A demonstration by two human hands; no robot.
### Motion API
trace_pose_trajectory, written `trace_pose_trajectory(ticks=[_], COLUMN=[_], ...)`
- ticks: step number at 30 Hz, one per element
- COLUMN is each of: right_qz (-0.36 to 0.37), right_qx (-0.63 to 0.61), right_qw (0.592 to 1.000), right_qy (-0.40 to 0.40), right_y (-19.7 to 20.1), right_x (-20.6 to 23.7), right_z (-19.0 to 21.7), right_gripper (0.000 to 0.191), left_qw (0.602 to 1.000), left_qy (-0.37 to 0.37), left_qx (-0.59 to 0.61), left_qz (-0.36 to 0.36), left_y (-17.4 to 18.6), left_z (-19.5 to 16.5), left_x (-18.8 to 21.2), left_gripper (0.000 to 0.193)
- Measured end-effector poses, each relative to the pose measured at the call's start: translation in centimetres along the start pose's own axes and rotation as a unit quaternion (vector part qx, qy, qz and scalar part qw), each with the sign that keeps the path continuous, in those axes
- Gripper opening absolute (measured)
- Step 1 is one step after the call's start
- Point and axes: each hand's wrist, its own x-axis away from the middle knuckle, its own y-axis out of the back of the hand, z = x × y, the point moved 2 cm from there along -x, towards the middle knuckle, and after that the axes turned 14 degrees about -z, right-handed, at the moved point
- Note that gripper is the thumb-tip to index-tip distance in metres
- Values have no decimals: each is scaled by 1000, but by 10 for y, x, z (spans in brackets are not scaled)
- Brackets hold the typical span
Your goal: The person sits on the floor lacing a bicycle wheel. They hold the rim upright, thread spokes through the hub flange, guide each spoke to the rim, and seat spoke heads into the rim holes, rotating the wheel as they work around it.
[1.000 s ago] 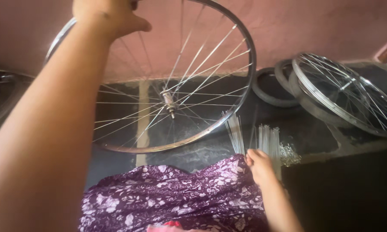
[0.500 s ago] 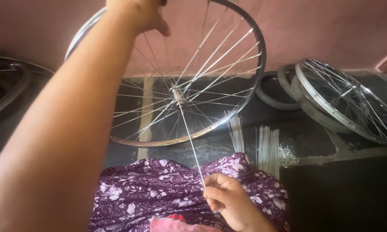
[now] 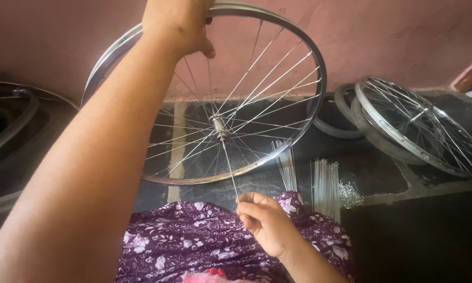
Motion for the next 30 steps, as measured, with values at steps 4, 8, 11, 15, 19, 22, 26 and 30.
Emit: trace_pose_trajectory(ticks=[4, 8, 11, 15, 19, 22, 26, 30], right_qz=[-25, -16, -17, -27, -11, -12, -14, -35], right_qx=[12, 19, 32, 55, 90, 102, 113, 136], right_qw=[1000, 1000, 999, 998, 996, 994, 992, 986], right_qy=[-4, 2, 10, 13, 24, 32, 49, 91], right_y=[-4, -3, -1, -1, -6, -7, -1, -3], right_x=[-3, -5, -7, -8, -12, -15, -18, -33], right_z=[1, -2, -3, -1, 2, 1, -1, 4], right_gripper=[16, 16, 17, 19, 18, 19, 22, 28], left_qw=[1000, 1000, 1000, 999, 999, 999, 1000, 998], left_qy=[-20, -9, 3, 27, 30, 33, 20, 51], left_qx=[4, 7, -2, 4, 2, -2, 5, 1], left_qz=[-12, 2, 12, 24, 17, 25, 8, 34], left_y=[1, -3, -8, -14, -18, -20, -23, -30], left_z=[-3, -4, -3, 0, 3, 5, 7, 10], left_x=[2, 2, 2, 2, 3, 6, 9, 8], left_gripper=[58, 59, 59, 60, 59, 59, 60, 63])
